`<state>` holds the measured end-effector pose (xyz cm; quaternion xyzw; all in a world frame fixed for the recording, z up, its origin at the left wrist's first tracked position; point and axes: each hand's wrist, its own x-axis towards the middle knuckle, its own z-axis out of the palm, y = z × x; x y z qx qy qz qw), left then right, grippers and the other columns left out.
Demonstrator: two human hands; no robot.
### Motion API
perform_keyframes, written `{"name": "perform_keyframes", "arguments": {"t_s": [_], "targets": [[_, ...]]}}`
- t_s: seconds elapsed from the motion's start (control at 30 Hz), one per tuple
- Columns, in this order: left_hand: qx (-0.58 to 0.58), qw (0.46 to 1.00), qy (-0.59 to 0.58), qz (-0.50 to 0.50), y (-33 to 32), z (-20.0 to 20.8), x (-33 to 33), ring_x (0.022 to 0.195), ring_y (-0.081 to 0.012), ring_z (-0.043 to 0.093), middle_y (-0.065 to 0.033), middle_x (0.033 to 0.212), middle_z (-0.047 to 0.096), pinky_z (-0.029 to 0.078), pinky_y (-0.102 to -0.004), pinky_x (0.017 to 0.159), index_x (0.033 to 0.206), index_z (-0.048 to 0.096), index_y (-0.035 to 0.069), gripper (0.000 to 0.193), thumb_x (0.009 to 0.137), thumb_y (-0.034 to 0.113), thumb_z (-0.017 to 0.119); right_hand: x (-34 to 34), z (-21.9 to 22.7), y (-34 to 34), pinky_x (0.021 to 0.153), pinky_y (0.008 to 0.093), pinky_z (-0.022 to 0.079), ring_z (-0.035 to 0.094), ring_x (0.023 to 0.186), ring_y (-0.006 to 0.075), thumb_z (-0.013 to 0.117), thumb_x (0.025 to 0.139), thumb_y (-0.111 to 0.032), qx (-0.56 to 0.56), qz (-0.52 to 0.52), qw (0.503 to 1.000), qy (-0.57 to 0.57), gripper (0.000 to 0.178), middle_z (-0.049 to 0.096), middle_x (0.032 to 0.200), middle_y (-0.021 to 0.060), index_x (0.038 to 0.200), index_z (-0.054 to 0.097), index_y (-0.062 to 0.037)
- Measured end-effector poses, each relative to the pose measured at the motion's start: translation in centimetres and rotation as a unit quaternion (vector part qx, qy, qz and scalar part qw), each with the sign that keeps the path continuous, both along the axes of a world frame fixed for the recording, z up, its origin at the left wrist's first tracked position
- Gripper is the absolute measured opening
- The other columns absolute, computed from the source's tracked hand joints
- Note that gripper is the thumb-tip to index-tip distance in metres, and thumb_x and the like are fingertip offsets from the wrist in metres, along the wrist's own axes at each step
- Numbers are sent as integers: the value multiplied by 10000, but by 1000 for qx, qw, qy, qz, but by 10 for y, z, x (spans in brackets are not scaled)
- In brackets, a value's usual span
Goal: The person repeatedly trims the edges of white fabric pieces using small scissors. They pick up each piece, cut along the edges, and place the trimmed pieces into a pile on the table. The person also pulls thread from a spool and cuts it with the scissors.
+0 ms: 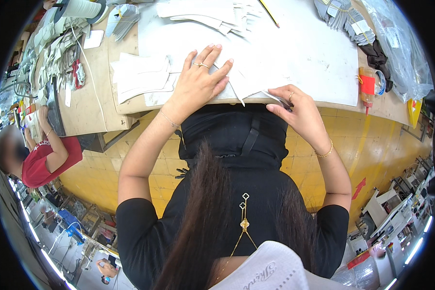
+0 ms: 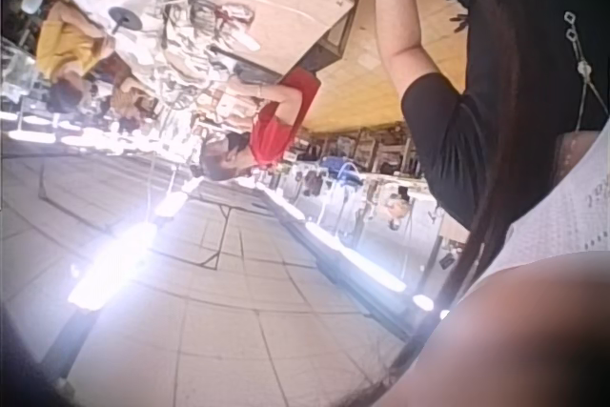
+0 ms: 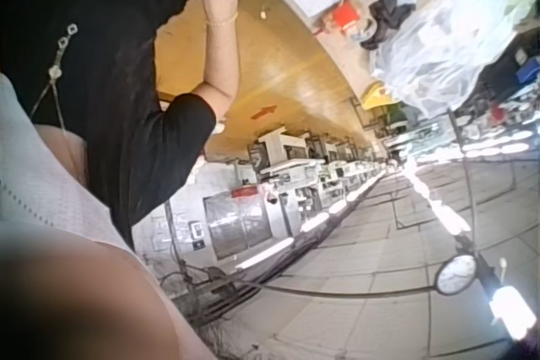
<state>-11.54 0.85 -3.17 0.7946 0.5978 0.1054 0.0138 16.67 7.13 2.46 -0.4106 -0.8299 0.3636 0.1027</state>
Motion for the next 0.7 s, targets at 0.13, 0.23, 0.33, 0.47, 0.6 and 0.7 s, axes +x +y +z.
{"name": "perform_keyframes", "arguments": {"t_s": [0.13, 0.23, 0.33, 0.47, 0.6, 0.7], "targets": [[36, 998, -47, 7, 3, -3, 6, 1403, -321, 453, -125, 1481, 506, 336, -508, 1151, 1314, 648, 162, 391, 944, 280, 691, -17, 2, 3, 779, 353, 557, 658, 925, 237, 793, 851, -239, 180, -11, 982, -50, 259, 669, 1036, 47, 1059, 776, -85], [51, 998, -40, 14, 3, -4, 11, 1393, -313, 463, -110, 1435, 543, 354, -506, 1131, 1267, 665, 134, 370, 922, 255, 722, -41, -7, 6, 784, 353, 555, 638, 960, 233, 800, 838, -249, 135, -5, 991, -15, 233, 656, 1000, 41, 1001, 764, -87], [63, 997, -47, 17, 3, -4, 14, 1380, -293, 479, -100, 1408, 568, 364, -496, 1122, 1243, 674, 117, 357, 919, 254, 730, -59, -15, 10, 776, 362, 556, 639, 919, 243, 773, 858, -226, 138, 2, 989, -48, 166, 646, 945, 49, 929, 729, -83], [64, 995, -72, 17, 3, -6, 13, 1353, -272, 511, -104, 1398, 576, 368, -484, 1120, 1236, 678, 106, 350, 924, 257, 726, -64, -13, 14, 776, 369, 558, 653, 916, 251, 756, 871, -209, 130, 35, 986, -95, 167, 662, 922, 62, 937, 691, -70], [72, 995, -74, 11, 4, -10, 11, 1343, -277, 516, -97, 1361, 594, 378, -495, 1094, 1186, 693, 101, 329, 907, 271, 732, -61, -6, 18, 769, 364, 541, 675, 873, 255, 772, 864, -197, 116, 39, 989, -85, 179, 683, 880, 69, 917, 667, -62], [64, 995, -79, 19, 1, -11, 12, 1353, -290, 509, -110, 1396, 569, 375, -499, 1101, 1201, 693, 104, 335, 916, 278, 726, -60, -6, 15, 775, 375, 551, 683, 870, 267, 752, 877, -195, 127, 52, 988, -69, 171, 690, 883, 86, 941, 673, -57]]}}
